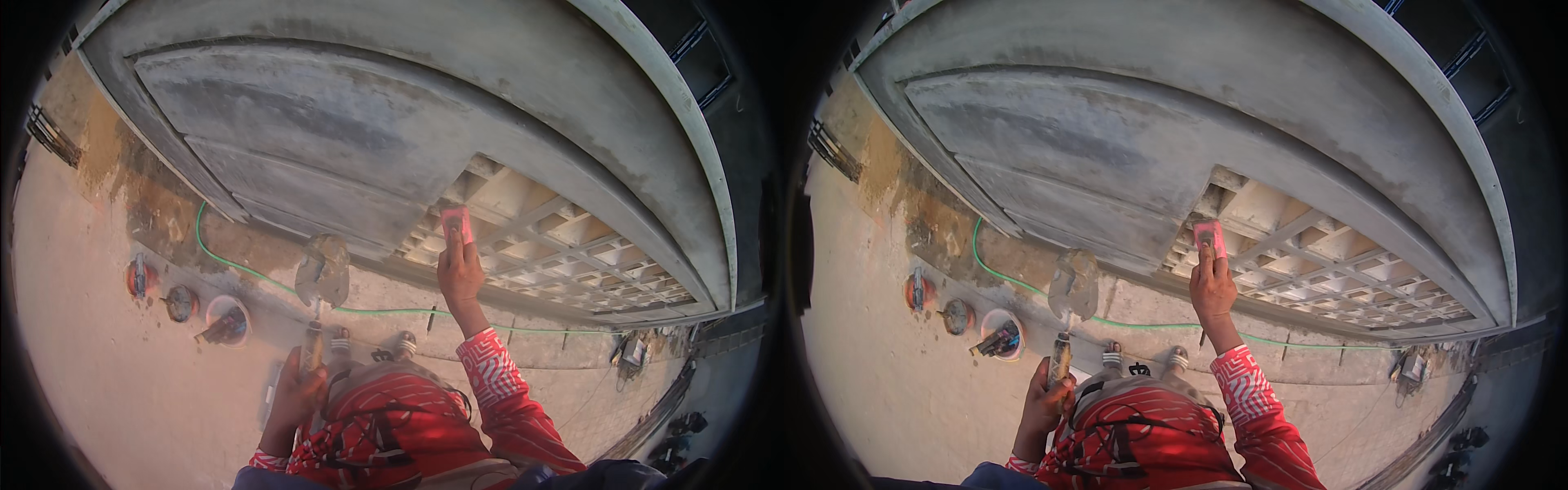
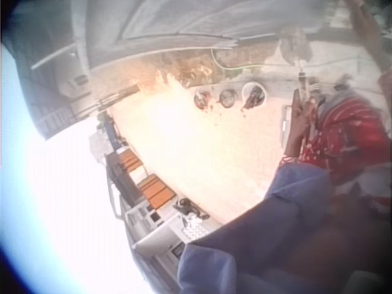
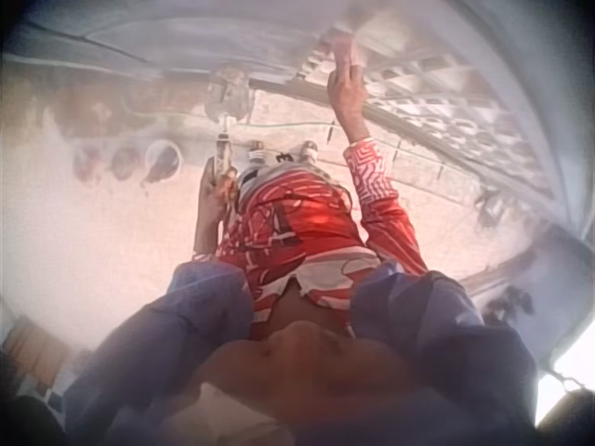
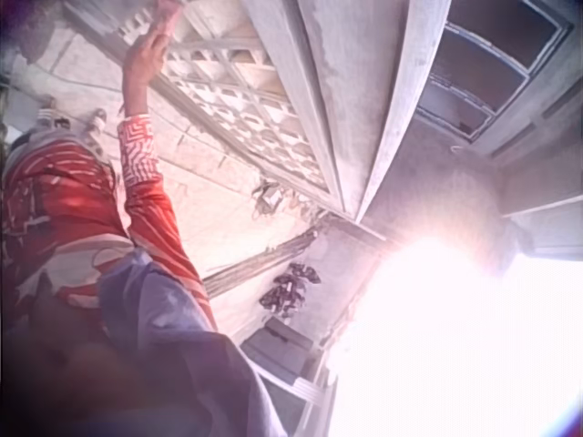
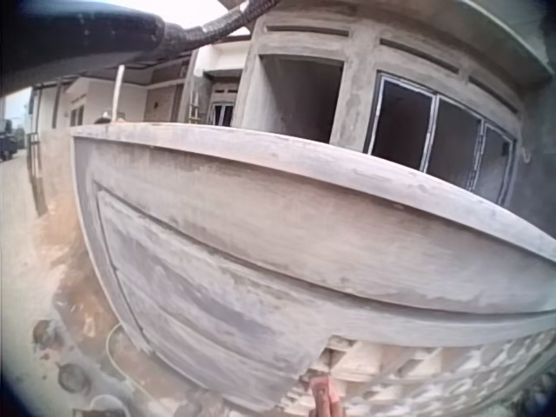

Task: The person scoops a cement-like mixture from a bucket using a trowel and applies it to a decorative concrete wall with a grid pattern. They use a pink float to smooth the material into the wall's recessed sections, working methodically across the surface.

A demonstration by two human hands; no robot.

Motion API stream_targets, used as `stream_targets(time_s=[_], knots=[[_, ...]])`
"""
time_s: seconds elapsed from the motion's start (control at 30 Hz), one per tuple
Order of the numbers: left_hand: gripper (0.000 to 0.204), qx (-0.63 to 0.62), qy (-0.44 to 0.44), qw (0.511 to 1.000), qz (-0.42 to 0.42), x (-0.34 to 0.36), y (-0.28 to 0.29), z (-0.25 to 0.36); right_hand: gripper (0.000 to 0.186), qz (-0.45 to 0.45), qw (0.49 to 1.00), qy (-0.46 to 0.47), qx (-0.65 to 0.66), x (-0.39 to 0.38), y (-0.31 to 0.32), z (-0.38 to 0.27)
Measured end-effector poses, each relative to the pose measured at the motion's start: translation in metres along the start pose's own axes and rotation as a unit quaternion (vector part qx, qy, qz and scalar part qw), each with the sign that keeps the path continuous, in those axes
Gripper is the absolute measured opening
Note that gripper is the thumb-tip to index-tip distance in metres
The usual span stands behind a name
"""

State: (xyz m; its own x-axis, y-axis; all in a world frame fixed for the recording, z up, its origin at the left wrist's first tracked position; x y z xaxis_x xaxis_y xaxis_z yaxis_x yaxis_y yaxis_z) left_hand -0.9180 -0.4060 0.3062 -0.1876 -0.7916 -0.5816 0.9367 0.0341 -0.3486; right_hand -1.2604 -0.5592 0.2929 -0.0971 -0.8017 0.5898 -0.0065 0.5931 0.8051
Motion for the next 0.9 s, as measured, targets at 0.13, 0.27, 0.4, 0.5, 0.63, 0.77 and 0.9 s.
stream_targets(time_s=[0.13,0.27,0.4,0.5,0.63,0.77,0.9], knots=[[0.026,-0.019,0.010,1.000,-0.005,0.000,-0.002,-0.006,0.051,0.039,0.998,0.056,-0.008,0.012,0.015,-0.011],[0.029,-0.028,0.014,0.999,-0.007,-0.001,-0.006,-0.006,0.051,0.025,0.997,0.065,-0.024,0.017,0.009,-0.011],[0.031,-0.015,0.008,1.000,-0.007,-0.001,-0.006,-0.011,0.053,-0.001,0.995,0.089,-0.055,0.015,-0.004,-0.009],[0.032,-0.014,0.004,1.000,-0.003,-0.003,-0.006,-0.013,0.053,0.002,0.992,0.112,-0.065,0.021,-0.002,-0.015],[0.033,-0.012,0.008,1.000,-0.007,-0.002,-0.007,-0.016,0.052,-0.015,0.986,0.133,-0.100,0.026,0.004,-0.017],[0.034,-0.024,0.009,1.000,-0.004,-0.005,-0.008,-0.017,0.053,-0.098,0.986,0.065,-0.121,0.021,0.010,-0.003],[0.034,-0.029,0.006,1.000,-0.004,-0.005,-0.009,-0.017,0.053,-0.119,0.989,0.015,-0.087,0.013,0.040,0.011]])
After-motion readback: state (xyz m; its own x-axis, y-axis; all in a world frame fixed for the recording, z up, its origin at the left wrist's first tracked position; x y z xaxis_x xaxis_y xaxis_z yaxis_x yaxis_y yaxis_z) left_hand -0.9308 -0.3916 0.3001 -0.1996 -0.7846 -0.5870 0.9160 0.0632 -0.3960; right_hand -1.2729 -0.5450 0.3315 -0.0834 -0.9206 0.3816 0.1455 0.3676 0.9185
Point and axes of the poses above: each hand's wrist, its own x-axis towards the middle knuckle, its own y-axis out of the back of the hand, z = x × y, the point moved 7 cm from there along x, towards the middle knuckle, and after that the axes turned 1 degree about y, right-handed, at the moved point
